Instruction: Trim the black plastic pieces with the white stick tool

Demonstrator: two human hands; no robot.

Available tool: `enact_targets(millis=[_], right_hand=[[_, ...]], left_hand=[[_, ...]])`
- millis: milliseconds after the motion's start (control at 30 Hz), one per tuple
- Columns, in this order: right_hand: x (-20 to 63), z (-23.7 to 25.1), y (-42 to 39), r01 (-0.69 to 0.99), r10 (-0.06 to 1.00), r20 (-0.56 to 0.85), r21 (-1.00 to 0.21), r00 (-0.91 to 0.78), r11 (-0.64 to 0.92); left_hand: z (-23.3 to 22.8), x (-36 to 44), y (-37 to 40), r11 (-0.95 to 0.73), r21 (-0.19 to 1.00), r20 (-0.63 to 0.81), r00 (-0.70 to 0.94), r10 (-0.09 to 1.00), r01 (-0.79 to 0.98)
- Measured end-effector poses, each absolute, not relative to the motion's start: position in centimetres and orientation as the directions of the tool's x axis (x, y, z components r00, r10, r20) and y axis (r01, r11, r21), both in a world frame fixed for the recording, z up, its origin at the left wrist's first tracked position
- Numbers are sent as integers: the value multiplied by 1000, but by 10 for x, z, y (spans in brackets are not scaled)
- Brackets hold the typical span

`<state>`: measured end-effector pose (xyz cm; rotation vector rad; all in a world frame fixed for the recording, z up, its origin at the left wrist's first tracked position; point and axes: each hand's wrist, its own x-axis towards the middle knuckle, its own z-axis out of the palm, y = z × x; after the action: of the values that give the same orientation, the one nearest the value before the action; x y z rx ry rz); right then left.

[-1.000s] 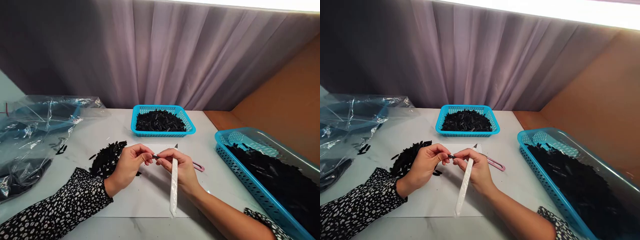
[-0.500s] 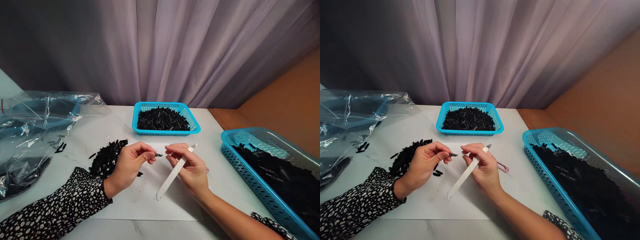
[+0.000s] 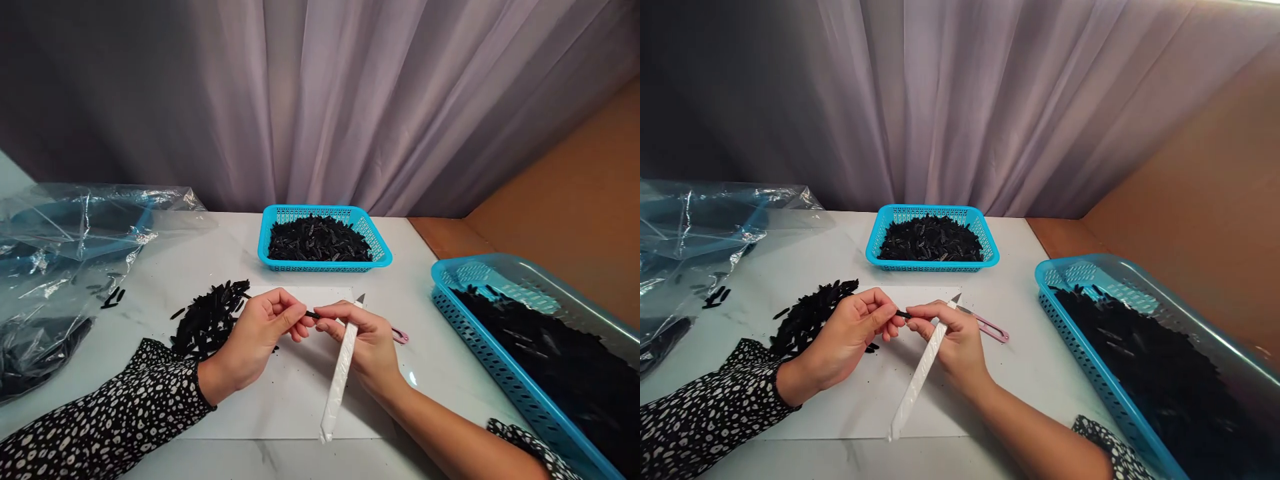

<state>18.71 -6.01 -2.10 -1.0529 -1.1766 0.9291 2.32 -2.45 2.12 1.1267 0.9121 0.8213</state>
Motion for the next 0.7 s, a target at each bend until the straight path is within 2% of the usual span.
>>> enact_targets(millis=[167, 267, 300, 333, 400, 467, 500, 600, 700], right_hand=[[187, -21, -60, -140, 975, 164, -973, 148, 185], [188, -19, -60, -178, 980, 111, -974, 165, 140], [188, -19, -60, -183, 980, 103, -974, 170, 134], [189, -19, -61, -187, 980, 99, -974, 172, 131], [189, -20, -61, -197, 980, 98, -971, 171, 132], [190, -22, -61, -216, 982, 93, -968, 166, 128], [190, -23, -61, -226, 983, 87, -966, 164, 124], [190, -25, -60, -243, 985, 68, -964, 156, 105], [191, -26, -59, -225, 984, 88, -967, 152, 121]], left_hand=[[26, 23, -18, 220, 976, -197, 456, 868, 3], [40, 11, -5, 28, 980, -128, 514, 848, 198], [45, 4, -1, -93, 939, -109, 543, 833, 331], [49, -6, 2, -233, 846, -94, 565, 820, 479], [50, -27, 3, -493, 583, -6, 610, 792, 646], [42, -49, -2, -559, 367, -6, 603, 798, 743], [35, -59, -6, -568, 303, -31, 604, 796, 765], [11, -75, -19, -629, 191, -69, 649, 757, 754], [-5, -72, -23, -673, 147, 20, 678, 734, 725]])
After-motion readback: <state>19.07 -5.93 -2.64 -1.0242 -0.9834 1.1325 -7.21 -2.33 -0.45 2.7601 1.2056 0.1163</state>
